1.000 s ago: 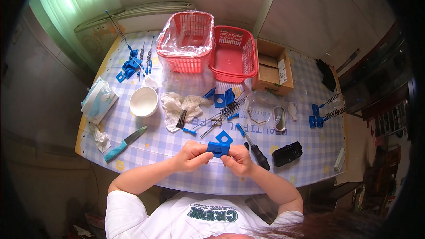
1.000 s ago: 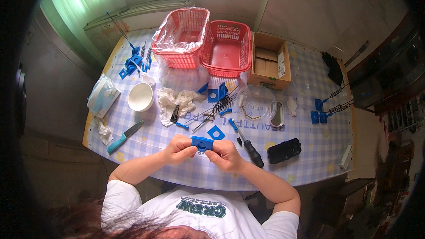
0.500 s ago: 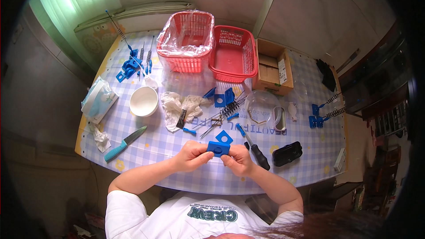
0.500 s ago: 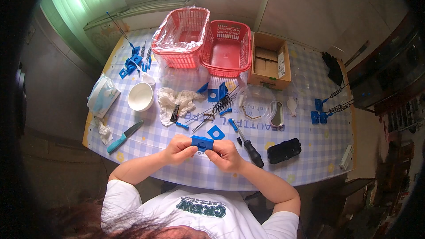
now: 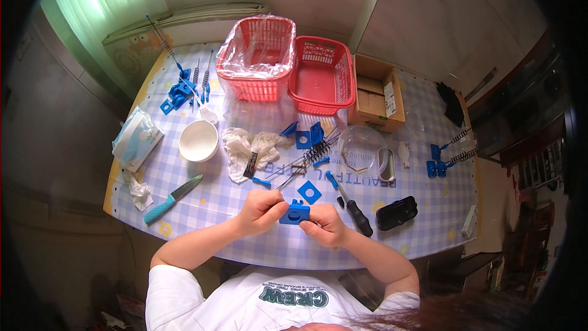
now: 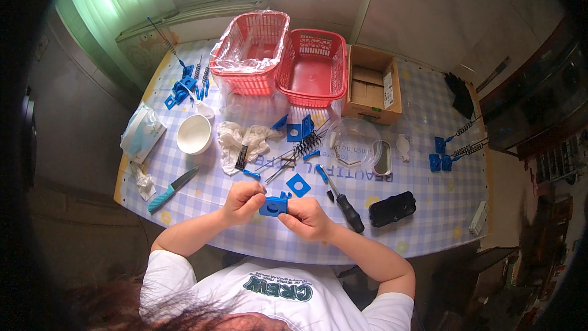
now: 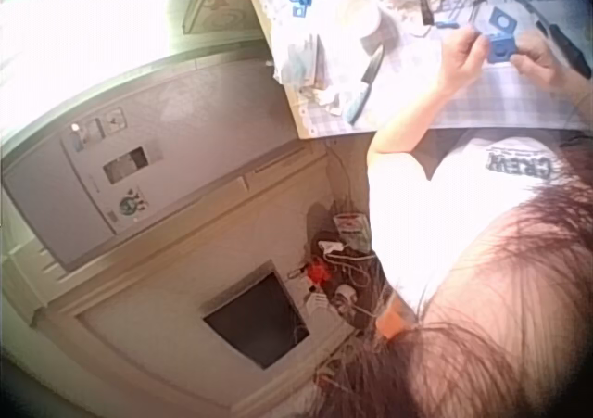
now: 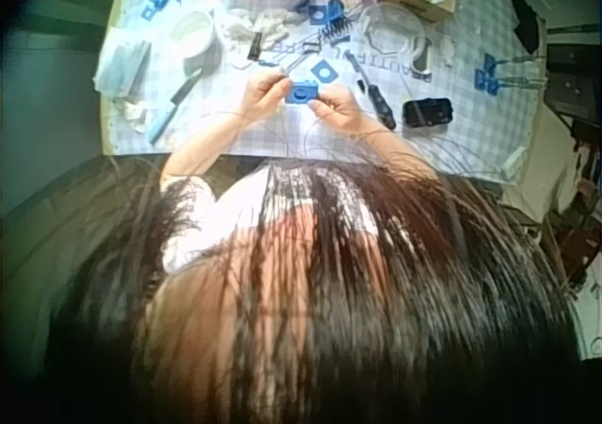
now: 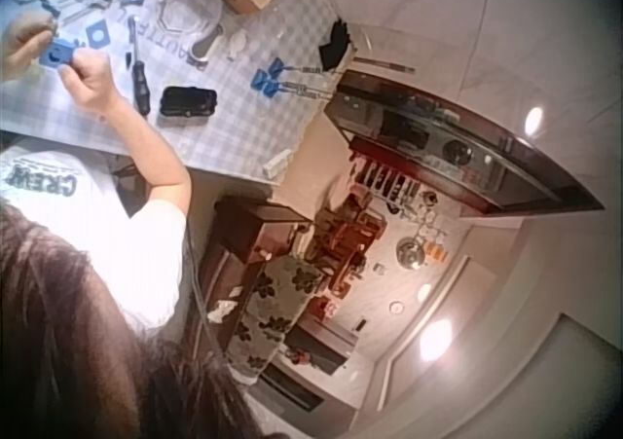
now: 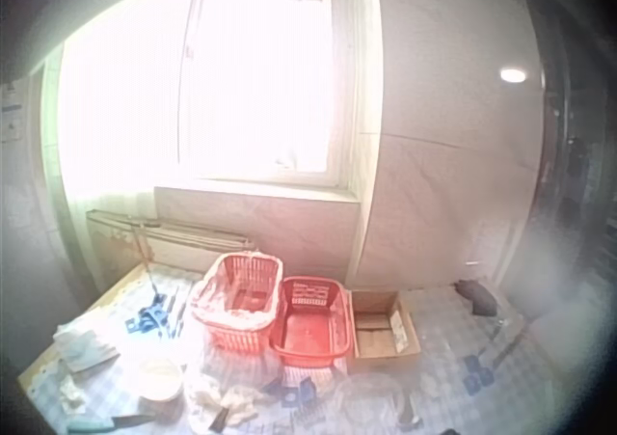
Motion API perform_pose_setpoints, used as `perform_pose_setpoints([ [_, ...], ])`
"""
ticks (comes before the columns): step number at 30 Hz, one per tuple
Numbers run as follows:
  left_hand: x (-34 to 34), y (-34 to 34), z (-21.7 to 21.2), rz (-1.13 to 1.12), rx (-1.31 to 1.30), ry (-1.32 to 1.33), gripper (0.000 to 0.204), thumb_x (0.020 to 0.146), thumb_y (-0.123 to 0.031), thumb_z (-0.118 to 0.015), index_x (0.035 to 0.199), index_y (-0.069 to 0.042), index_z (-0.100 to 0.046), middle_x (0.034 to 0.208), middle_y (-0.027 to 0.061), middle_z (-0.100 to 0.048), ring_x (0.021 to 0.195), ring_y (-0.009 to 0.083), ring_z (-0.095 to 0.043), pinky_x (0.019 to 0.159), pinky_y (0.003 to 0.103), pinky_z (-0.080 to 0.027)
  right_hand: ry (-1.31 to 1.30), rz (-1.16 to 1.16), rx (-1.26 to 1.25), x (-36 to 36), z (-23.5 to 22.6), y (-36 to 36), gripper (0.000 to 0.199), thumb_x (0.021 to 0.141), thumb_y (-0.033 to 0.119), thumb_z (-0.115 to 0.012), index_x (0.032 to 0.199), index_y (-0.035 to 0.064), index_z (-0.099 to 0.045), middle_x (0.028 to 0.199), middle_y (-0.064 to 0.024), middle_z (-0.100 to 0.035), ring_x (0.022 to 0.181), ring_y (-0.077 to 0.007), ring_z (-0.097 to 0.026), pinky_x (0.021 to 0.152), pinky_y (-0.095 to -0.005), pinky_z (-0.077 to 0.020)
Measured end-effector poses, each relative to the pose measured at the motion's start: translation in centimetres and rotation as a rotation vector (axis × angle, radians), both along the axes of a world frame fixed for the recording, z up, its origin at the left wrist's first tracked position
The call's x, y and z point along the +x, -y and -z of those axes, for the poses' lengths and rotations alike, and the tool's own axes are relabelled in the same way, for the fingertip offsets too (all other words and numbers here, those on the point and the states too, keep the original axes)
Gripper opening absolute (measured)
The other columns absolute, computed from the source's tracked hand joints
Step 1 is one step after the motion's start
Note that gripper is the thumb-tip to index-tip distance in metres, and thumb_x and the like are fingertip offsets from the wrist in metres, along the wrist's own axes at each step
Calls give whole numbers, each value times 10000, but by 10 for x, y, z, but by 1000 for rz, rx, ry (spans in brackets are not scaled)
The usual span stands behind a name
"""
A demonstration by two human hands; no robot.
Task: The user is assembling a small electrical or mechanical component on a table, involving applying glue or adhesive from a tube to a blue plastic base and then positioning a spring and other small parts.
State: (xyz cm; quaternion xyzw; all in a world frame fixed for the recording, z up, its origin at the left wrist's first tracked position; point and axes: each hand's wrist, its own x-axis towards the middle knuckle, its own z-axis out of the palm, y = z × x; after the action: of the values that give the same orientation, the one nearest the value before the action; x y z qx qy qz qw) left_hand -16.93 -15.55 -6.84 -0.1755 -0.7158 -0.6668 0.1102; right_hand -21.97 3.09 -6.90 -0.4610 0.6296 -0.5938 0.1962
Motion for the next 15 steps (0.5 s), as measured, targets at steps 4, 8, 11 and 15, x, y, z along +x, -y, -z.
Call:
perform_pose_setpoints([
  [4, 0, 1, 1, 29, -23, -20, 229, 792, -72, -510, 586, -22, -424, 473, 53, -402, 390, 144, -355, 382, 272, -279, -5, -22, 42, 0, 5, -2, 201, 775, 129, -481, 872, -9, -592, 617, -62, -528, 517, -161, -477, 495, -273, -370],
  [8, 0, 0, 0, 43, -15, -5, 240, 793, -69, -504, 575, -24, -413, 471, 55, -399, 388, 156, -352, 382, 277, -278, 78, 60, -91, 2, 8, 3, 207, 738, 103, -515, 566, 14, -443, 511, -54, -414, 437, -153, -367, 420, -279, -289],
  [11, 0, 1, -1, 55, -34, 15, 235, 795, -68, -499, 579, -22, -418, 470, 53, -399, 390, 151, -356, 384, 275, -280, 128, 105, -37, 0, 4, 1, 202, 734, 123, -520, 582, 9, -452, 522, -56, -428, 451, -135, -371, 429, -264, -298],
  [15, 0, 0, -2, 113, -47, 67, 234, 799, -74, -497, 584, -23, -422, 473, 50, -398, 398, 144, -356, 389, 272, -284, 143, 187, -9, 2, -5, 2, 221, 768, 133, -509, 591, 13, -451, 517, -53, -418, 452, -131, -375, 429, -263, -302],
])
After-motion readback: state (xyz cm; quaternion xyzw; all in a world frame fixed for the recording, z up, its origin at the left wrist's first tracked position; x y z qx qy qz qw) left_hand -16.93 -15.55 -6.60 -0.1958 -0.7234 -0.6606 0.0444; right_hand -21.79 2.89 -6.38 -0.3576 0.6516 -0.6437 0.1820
